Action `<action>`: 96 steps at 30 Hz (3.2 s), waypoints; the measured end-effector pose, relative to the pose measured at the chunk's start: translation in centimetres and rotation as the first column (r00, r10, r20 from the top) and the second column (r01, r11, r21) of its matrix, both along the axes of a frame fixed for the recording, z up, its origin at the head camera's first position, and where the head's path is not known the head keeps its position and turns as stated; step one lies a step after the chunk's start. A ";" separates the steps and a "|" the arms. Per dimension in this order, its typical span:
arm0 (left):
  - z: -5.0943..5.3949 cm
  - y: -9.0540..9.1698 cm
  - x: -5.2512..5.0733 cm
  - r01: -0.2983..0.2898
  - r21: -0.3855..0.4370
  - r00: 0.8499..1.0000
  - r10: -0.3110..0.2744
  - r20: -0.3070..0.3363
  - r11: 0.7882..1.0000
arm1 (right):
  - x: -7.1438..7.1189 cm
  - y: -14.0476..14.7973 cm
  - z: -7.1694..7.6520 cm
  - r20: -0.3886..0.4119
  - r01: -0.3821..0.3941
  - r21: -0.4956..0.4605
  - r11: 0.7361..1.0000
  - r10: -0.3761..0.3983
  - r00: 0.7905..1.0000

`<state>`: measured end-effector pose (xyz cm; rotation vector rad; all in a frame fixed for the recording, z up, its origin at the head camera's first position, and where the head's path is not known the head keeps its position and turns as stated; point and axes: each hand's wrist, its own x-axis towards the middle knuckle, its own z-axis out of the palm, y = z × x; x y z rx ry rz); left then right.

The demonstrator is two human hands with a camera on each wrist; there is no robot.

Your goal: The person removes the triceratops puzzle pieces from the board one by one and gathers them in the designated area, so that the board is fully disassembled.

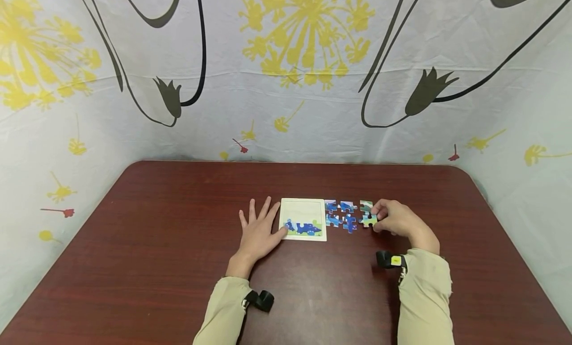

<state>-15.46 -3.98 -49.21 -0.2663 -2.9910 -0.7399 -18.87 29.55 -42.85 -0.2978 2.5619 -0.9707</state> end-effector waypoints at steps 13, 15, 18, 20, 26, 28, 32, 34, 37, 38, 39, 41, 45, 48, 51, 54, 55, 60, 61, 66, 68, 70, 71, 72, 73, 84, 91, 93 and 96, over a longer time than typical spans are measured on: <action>0.0 0.0 0.0 -0.005 -0.004 1.000 0.005 0.005 1.000 | 0.1 0.1 -0.3 0.025 0.003 -0.011 1.000 -0.003 1.000; 0.0 0.0 0.0 -0.005 -0.006 1.000 0.005 0.005 1.000 | 0.1 0.0 -0.3 0.028 0.007 -0.008 1.000 -0.006 1.000; 0.0 0.0 0.0 -0.004 -0.011 1.000 0.004 0.005 1.000 | 0.1 0.1 -0.4 0.026 0.011 -0.005 1.000 -0.011 1.000; 0.0 0.0 0.0 -0.004 -0.012 1.000 0.004 0.005 1.000 | 0.1 0.1 -0.4 0.023 0.008 -0.007 1.000 -0.008 1.000; 0.0 0.0 -0.1 -0.007 -0.006 1.000 0.007 0.000 1.000 | 0.0 0.0 -0.5 0.027 0.014 -0.010 1.000 -0.014 1.000; 0.0 0.0 0.0 -0.007 -0.006 1.000 0.007 0.001 1.000 | 0.0 0.0 -0.4 0.032 0.018 -0.012 1.000 -0.018 0.999; 0.0 0.0 0.0 -0.005 -0.006 1.000 0.005 0.002 1.000 | 0.0 0.1 -0.4 0.027 0.020 -0.014 1.000 -0.019 0.999; 0.0 0.0 0.0 -0.005 -0.005 1.000 0.005 0.000 1.000 | 0.0 0.1 -0.3 0.014 0.024 -0.009 1.000 -0.024 1.000; 0.0 0.0 0.0 -0.006 -0.004 1.000 0.006 0.000 1.000 | 0.1 -0.2 0.1 -0.017 0.029 0.007 1.000 -0.029 0.999; 0.0 0.0 0.0 -0.007 -0.003 1.000 0.007 0.000 1.000 | 0.1 -0.4 0.4 -0.032 0.021 0.016 1.000 -0.021 0.999; 0.0 -0.1 0.0 -0.008 -0.003 1.000 0.008 0.001 1.000 | 0.2 -0.7 0.6 -0.044 0.013 0.021 1.000 -0.012 0.999; 0.0 -0.1 0.0 -0.009 0.000 1.000 0.009 0.004 1.000 | 0.3 -1.4 1.0 -0.072 -0.011 0.040 0.999 0.014 0.997; 0.0 0.0 0.0 -0.007 -0.004 1.000 0.007 0.004 1.000 | 0.3 -3.7 1.6 -0.155 -0.070 0.086 0.994 0.083 0.984; -0.1 0.0 0.0 -0.005 -0.010 1.000 0.005 0.002 1.000 | 0.3 -5.6 1.8 -0.220 -0.105 0.107 0.989 0.127 0.967; -0.1 0.0 0.0 -0.004 -0.013 1.000 0.004 0.004 1.000 | 0.4 -7.6 1.6 -0.255 -0.146 0.102 0.984 0.168 0.952; -0.1 0.1 -0.1 -0.007 -0.015 1.000 0.007 0.005 1.000 | 0.5 -9.6 1.1 -0.283 -0.208 0.091 0.974 0.225 0.932; 0.0 0.1 -0.1 -0.008 -0.016 1.000 0.008 0.007 1.000 | 0.6 -10.2 0.9 -0.284 -0.231 0.082 0.970 0.245 0.927; 0.0 0.1 -0.1 0.000 -0.023 1.000 0.001 0.018 1.000 | 1.0 -13.1 0.1 -0.246 -0.323 0.015 0.946 0.317 0.916; 0.0 0.0 -0.1 0.002 -0.025 1.000 -0.001 0.020 1.000 | 1.1 -13.6 -0.1 -0.241 -0.335 0.011 0.942 0.328 0.914; -0.1 -0.1 -0.1 0.010 -0.025 1.000 -0.010 0.010 1.000 | 1.5 -15.5 -1.1 -0.240 -0.335 0.074 0.939 0.343 0.908; -0.1 -0.1 -0.1 0.013 -0.022 1.000 -0.013 0.002 1.000 | 1.7 -15.9 -1.2 -0.236 -0.316 0.100 0.943 0.331 0.914; -0.2 -0.1 -0.1 0.017 -0.018 1.000 -0.018 -0.005 1.000 | 1.8 -16.0 -1.3 -0.244 -0.307 0.111 0.945 0.326 0.914; -0.1 -0.1 -0.1 0.019 -0.018 1.000 -0.019 -0.008 1.000 | 1.8 -16.0 -1.3 -0.247 -0.305 0.113 0.946 0.324 0.913; -0.1 -0.1 -0.1 0.021 -0.017 1.000 -0.021 -0.013 1.000 | 1.8 -16.0 -1.3 -0.247 -0.304 0.112 0.946 0.323 0.913; -0.1 -0.1 -0.1 0.022 -0.017 1.000 -0.022 -0.017 1.000 | 1.8 -16.0 -1.3 -0.248 -0.306 0.110 0.946 0.324 0.913; -0.2 -0.1 0.0 0.025 -0.013 0.999 -0.025 -0.024 1.000 | 1.6 -15.7 -1.7 -0.259 -0.329 0.092 0.940 0.342 0.903; -0.1 0.0 0.0 0.024 -0.011 1.000 -0.024 -0.011 1.000 | 1.4 -15.5 -2.2 -0.275 -0.347 0.060 0.936 0.350 0.895; 0.0 0.0 0.0 0.023 -0.012 1.000 -0.023 -0.015 1.000 | 1.3 -15.4 -2.3 -0.277 -0.353 0.048 0.934 0.352 0.894; 0.0 0.0 0.0 0.021 -0.023 0.999 -0.021 -0.024 1.000 | 1.2 -15.3 -2.4 -0.280 -0.363 0.036 0.931 0.358 0.891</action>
